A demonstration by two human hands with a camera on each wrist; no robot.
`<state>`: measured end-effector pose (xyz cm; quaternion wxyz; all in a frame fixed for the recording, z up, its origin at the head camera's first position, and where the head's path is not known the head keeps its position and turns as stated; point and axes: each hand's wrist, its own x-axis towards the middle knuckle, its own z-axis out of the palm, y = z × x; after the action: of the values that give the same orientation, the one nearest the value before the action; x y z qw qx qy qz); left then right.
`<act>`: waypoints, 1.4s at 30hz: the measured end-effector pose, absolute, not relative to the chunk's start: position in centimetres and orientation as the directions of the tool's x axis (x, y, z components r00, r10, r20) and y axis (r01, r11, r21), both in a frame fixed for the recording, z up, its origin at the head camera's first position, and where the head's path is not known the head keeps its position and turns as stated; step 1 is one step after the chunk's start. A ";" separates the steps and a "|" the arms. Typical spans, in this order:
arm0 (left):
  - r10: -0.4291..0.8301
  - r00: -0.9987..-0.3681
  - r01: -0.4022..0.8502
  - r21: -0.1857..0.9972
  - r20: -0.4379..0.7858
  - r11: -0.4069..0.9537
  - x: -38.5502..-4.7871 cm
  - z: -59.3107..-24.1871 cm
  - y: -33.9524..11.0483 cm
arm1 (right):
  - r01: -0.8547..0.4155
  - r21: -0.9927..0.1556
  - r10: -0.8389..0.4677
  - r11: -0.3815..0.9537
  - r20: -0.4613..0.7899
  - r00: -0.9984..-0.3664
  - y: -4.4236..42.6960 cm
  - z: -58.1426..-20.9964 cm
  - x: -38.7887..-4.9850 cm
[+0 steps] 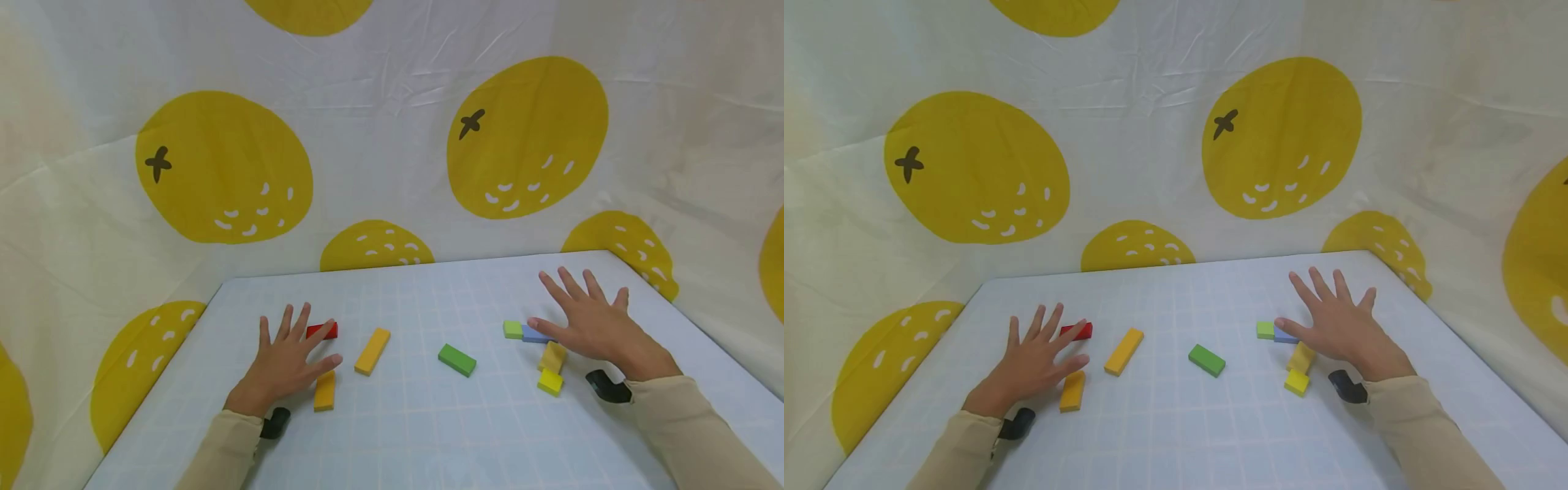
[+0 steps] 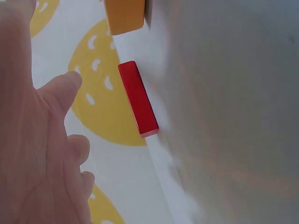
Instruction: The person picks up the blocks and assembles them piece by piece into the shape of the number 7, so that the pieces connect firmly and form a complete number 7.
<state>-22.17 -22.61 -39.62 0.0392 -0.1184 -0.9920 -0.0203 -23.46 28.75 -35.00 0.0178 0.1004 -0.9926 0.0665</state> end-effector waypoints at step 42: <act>0.370 -0.911 0.396 0.135 0.179 0.908 -21.6 -39.6 -20.7 | -0.365 -0.240 -0.332 0.899 0.169 -0.928 27.8 -36.2 -23.6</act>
<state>-21.60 -20.68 -39.64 0.0748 -0.1967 -0.9739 -0.0846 -23.60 27.84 -36.22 0.0619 0.1791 -0.9725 0.1350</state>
